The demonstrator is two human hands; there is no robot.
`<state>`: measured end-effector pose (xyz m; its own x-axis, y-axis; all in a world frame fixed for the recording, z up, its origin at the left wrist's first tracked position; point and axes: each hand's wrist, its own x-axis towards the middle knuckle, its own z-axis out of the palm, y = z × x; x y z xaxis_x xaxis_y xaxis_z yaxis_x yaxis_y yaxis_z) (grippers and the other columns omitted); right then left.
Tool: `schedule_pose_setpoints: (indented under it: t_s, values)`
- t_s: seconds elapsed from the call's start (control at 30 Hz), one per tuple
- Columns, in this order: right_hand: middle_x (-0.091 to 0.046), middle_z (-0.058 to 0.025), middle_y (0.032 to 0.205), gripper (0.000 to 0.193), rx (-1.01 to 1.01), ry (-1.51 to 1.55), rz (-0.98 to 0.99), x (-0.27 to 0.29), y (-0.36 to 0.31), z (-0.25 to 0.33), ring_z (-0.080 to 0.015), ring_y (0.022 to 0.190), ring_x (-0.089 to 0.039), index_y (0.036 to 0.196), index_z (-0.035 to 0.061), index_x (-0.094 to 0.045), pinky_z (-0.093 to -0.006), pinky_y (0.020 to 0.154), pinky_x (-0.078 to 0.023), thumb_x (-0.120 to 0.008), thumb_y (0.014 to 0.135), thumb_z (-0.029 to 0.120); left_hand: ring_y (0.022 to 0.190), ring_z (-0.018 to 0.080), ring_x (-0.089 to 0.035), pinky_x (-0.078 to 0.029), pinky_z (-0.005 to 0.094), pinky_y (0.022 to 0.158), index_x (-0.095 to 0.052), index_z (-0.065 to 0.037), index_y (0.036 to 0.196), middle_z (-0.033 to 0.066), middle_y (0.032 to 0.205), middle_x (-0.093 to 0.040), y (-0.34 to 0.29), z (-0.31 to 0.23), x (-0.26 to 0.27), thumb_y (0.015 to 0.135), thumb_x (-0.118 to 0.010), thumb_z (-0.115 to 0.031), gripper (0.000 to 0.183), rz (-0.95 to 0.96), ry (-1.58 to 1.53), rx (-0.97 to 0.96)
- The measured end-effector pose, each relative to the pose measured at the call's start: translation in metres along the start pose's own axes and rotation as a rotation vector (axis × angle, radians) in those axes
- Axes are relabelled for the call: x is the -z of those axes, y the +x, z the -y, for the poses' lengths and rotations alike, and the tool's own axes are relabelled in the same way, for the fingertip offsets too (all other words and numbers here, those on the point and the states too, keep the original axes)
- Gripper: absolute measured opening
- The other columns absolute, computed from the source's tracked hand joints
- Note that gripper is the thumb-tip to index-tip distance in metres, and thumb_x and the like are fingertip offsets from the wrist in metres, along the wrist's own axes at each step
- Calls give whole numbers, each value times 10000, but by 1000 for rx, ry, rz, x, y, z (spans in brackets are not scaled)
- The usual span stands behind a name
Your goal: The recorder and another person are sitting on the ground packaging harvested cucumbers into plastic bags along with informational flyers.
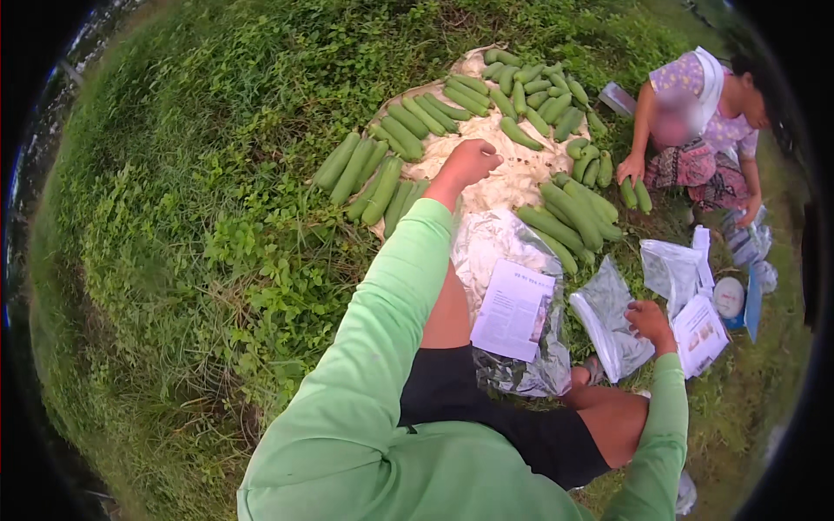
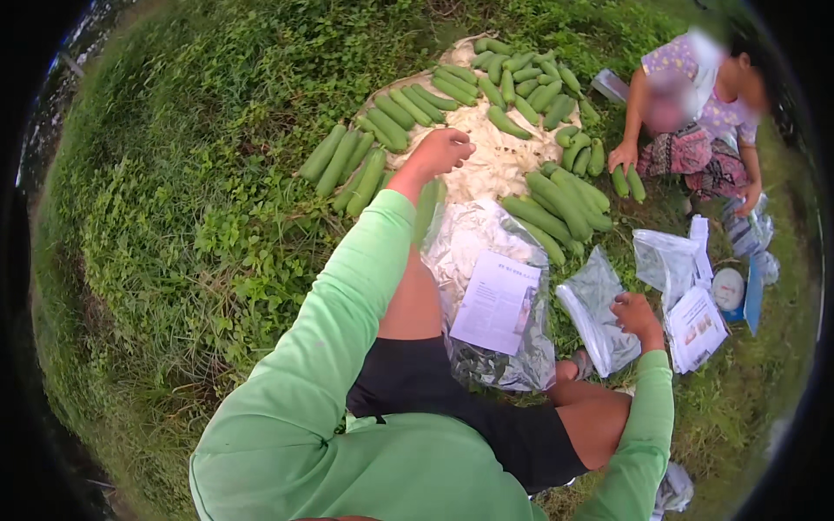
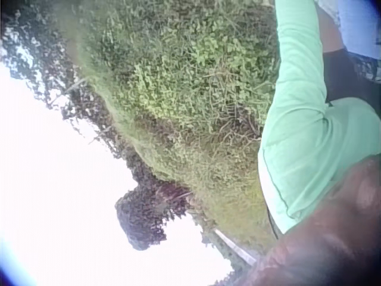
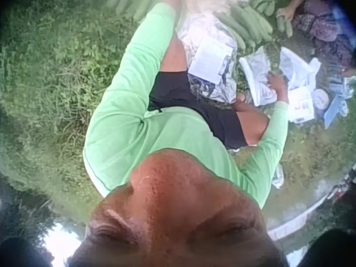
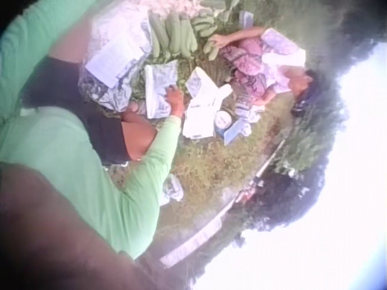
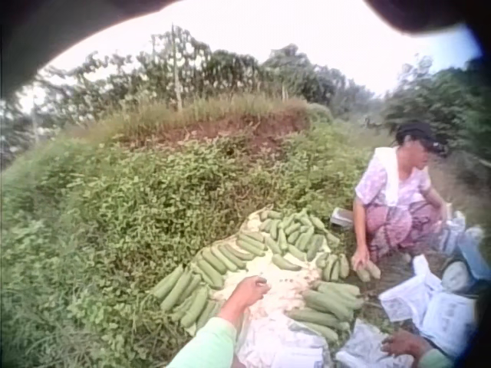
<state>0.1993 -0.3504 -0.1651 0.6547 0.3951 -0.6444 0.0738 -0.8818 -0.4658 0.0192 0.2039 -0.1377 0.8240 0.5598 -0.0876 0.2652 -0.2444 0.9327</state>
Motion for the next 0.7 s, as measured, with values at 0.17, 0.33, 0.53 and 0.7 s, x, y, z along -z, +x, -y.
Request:
schedule_pose_setpoints:
  t_s: [0.17, 0.33, 0.53, 0.7]
  values:
    - [-780, -185, 1054, 453, 23, -71, -44, 11, -15, -23, -249, 828, -762, 1294, -15, -712, -402, 713, -619, -742, 930, 253, 776, 168, -705, -543, 326, 671, -690, 39, 1283, 109, 1040, -768, 3, -22, 2, 940, -787, -265, 469, 22, -12, 95]
    - [-783, -211, 1032, 430, 208, -366, -132, 19, -4, -66, -259, 839, -782, 1202, -28, -740, -406, 804, -608, -754, 911, 288, 895, 145, -676, -528, 301, 727, -644, -13, 1374, 65, 1103, -740, 1, -33, -1, 967, -752, -333, 529, 64, 36, 150]
    - [-762, -215, 1149, 464, 196, -261, -199, 20, -10, -46, -363, 1004, -751, 1314, 44, -717, -463, 889, -597, -718, 916, 284, 916, 145, -673, -529, 305, 747, -636, -19, 1390, 61, 1122, -736, 0, -41, -11, 974, -747, -346, 541, 115, 74, 135]
    - [-746, -107, 989, 814, 223, 572, -121, 28, -24, 71, -165, 688, -686, 1692, 83, -259, -323, 622, -585, -653, 983, 155, 865, 150, -686, -527, 310, 703, -571, -11, 1458, 73, 1090, -747, 2, -41, -10, 992, -725, -289, 564, 97, 80, 116]
